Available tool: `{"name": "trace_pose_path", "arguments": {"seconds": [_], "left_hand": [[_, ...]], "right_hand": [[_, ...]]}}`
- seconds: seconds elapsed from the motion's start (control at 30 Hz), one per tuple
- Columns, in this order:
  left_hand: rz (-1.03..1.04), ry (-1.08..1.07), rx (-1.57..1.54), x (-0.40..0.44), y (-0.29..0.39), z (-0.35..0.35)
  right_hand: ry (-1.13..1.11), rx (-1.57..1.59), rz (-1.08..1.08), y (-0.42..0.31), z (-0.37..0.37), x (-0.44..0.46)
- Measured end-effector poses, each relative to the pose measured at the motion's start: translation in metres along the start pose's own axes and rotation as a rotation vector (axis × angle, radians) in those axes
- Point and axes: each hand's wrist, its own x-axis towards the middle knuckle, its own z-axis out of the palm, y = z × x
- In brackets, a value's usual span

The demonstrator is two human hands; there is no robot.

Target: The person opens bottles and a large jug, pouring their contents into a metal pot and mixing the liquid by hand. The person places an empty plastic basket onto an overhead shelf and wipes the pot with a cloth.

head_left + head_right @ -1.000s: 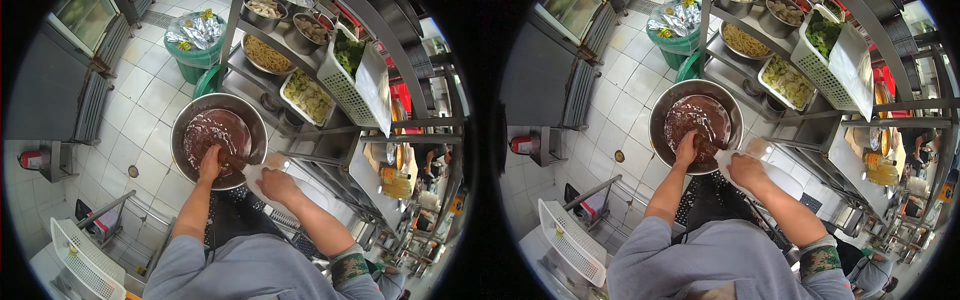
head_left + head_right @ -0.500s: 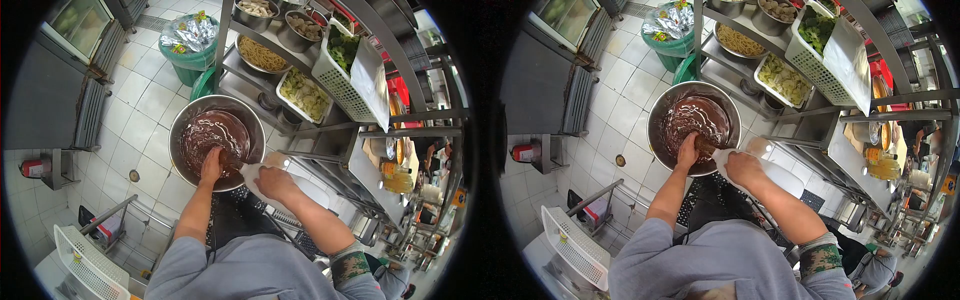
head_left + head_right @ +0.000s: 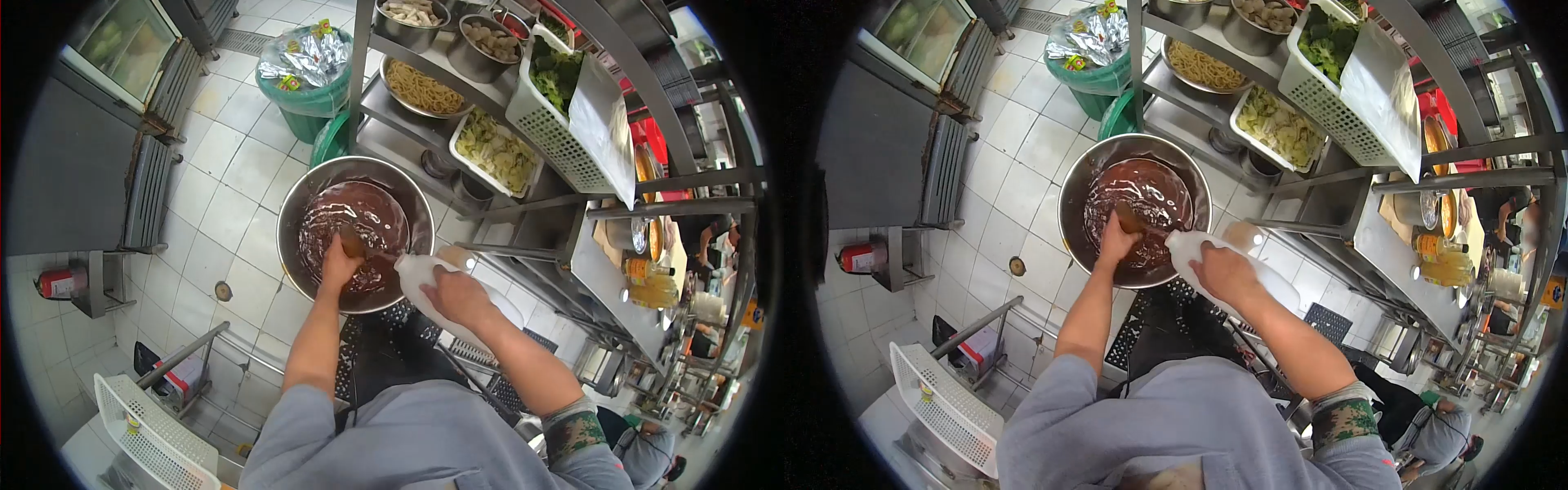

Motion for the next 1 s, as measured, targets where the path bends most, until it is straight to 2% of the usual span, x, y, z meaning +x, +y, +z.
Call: {"name": "trace_pose_path", "arguments": {"seconds": [0.07, 0.1, 0.2, 0.23, 0.33, 0.47, 0.63, 0.83, 1.0], "left_hand": [[-0.223, -0.067, -0.123, 0.026, 0.01, -0.014], [-0.173, -0.113, -0.202, 0.041, -0.026, -0.007], [-0.423, -0.128, -0.627, 0.045, -0.018, -0.01], [-0.547, -0.127, -0.604, 0.05, -0.022, -0.007], [-0.824, -0.179, -1.019, 0.057, -0.02, -0.001], [-0.876, -0.169, -1.347, 0.048, -0.01, 0.008], [-0.894, -0.124, -1.498, 0.022, 0.031, 0.004], [-0.837, -0.159, -1.639, 0.0, 0.055, -0.007], [-0.802, -0.262, -1.578, -0.007, 0.067, -0.02]], "right_hand": [[0.053, 0.024, -0.001, 0.006, -0.007, 0.008], [0.052, 0.037, 0.016, 0.009, -0.004, 0.006], [0.078, 0.081, 0.017, 0.023, 0.008, 0.002], [0.087, 0.086, 0.012, 0.025, 0.008, 0.002], [0.047, 0.102, 0.044, 0.029, 0.005, 0.0], [0.062, 0.104, 0.029, 0.039, 0.008, -0.002], [0.101, 0.109, 0.028, 0.047, 0.003, -0.003], [0.107, 0.078, 0.033, 0.047, -0.006, 0.0], [0.119, 0.073, -0.001, 0.04, -0.019, 0.001]]}}
